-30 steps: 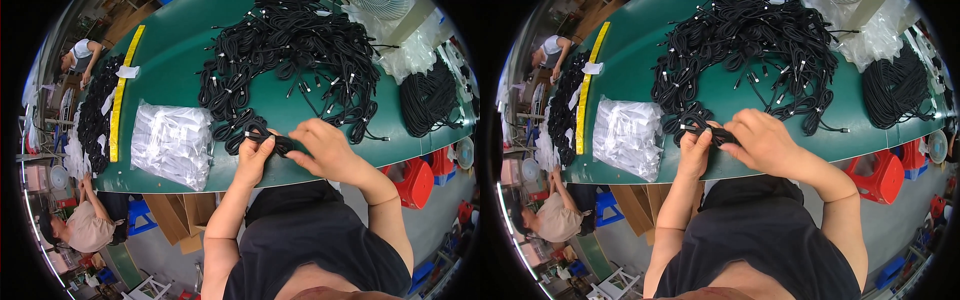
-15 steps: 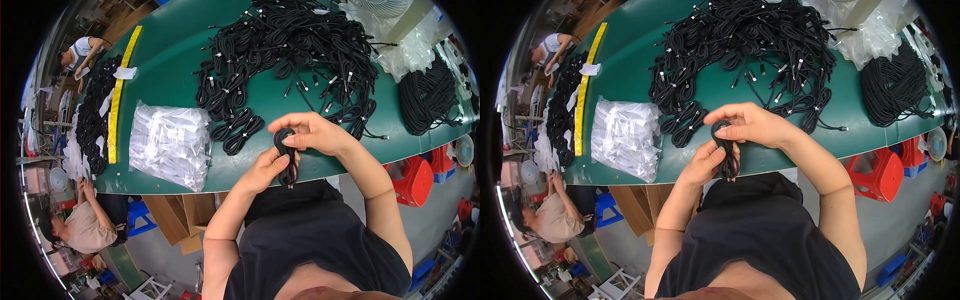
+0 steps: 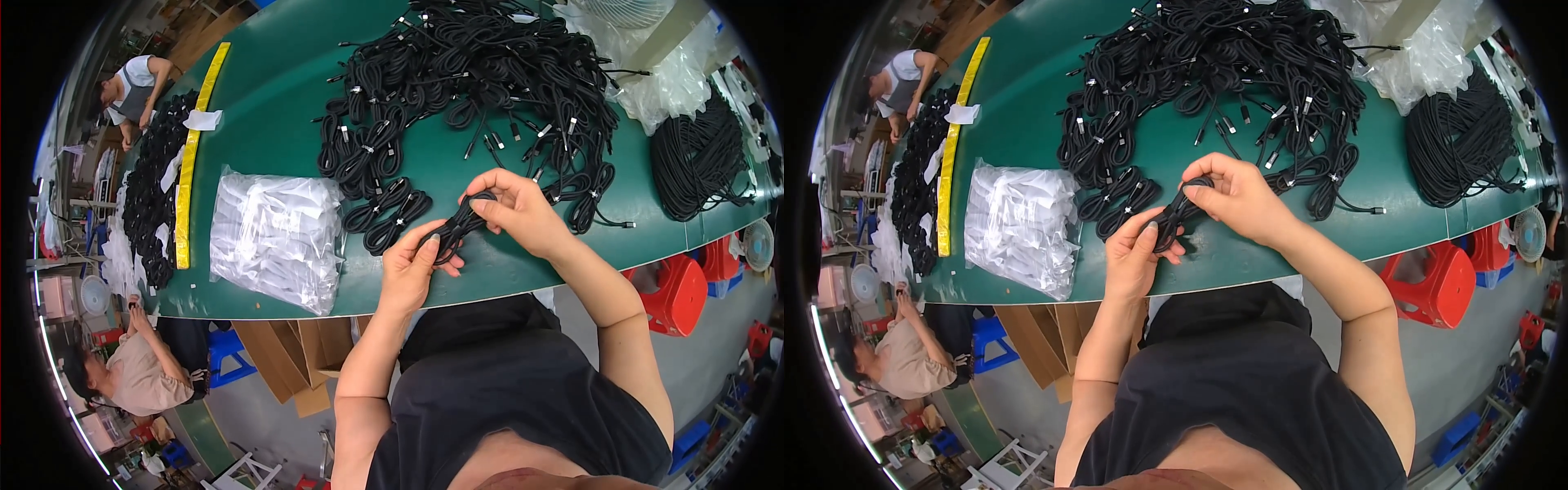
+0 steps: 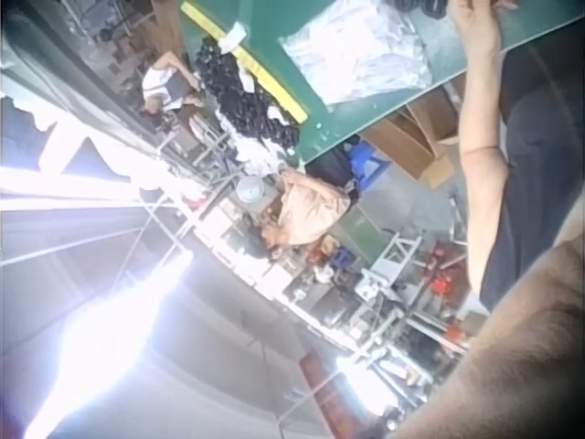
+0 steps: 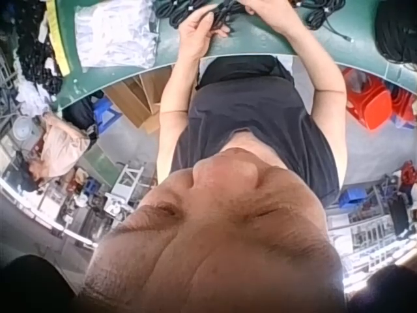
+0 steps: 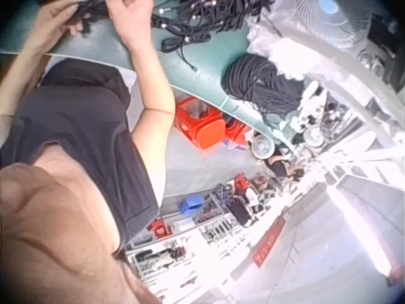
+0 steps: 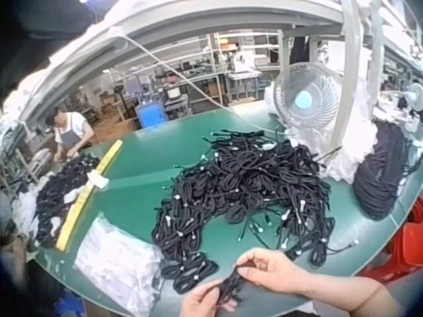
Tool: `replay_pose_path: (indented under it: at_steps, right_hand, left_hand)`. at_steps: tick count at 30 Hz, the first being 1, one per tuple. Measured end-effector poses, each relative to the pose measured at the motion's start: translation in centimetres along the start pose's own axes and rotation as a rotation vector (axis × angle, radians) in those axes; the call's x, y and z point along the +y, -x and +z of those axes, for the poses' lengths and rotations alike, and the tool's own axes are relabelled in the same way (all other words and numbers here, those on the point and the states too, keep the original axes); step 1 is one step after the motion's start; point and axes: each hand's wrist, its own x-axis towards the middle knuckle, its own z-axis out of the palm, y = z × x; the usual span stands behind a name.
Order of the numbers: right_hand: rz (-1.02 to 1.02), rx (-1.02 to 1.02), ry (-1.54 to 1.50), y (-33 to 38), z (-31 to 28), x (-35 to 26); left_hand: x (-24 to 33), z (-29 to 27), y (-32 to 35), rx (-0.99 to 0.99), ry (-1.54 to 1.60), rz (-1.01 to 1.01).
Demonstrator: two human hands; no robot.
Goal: The recorder is tying black USB cables with white plastic ties and organizing them into piles on a factory workbench.
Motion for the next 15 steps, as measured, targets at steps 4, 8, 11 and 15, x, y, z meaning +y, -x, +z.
replay_pose_path:
  at_steps: [4, 8, 11, 15]
  right_hand:
    - [-0.023, 0.033, 0.212, 0.7, 0.1, 0.3]
    - [0.018, 0.043, 0.306, 0.5, -0.2, -0.1]
    - [0.059, 0.03, 0.295, 0.2, -0.2, 0.1]
    - [-0.137, 0.066, 0.25, -0.4, 0.1, 0.0]
  left_hand:
    - [0.2, 0.2, 0.5, 0.078, -0.118, -0.081]
    - [0.6, 0.4, 1.1, 0.061, -0.241, -0.135]
    - [1.1, -0.1, 1.0, 0.078, -0.292, -0.176]
    - [2.5, -0.8, -0.5, 0.224, 0.132, 0.193]
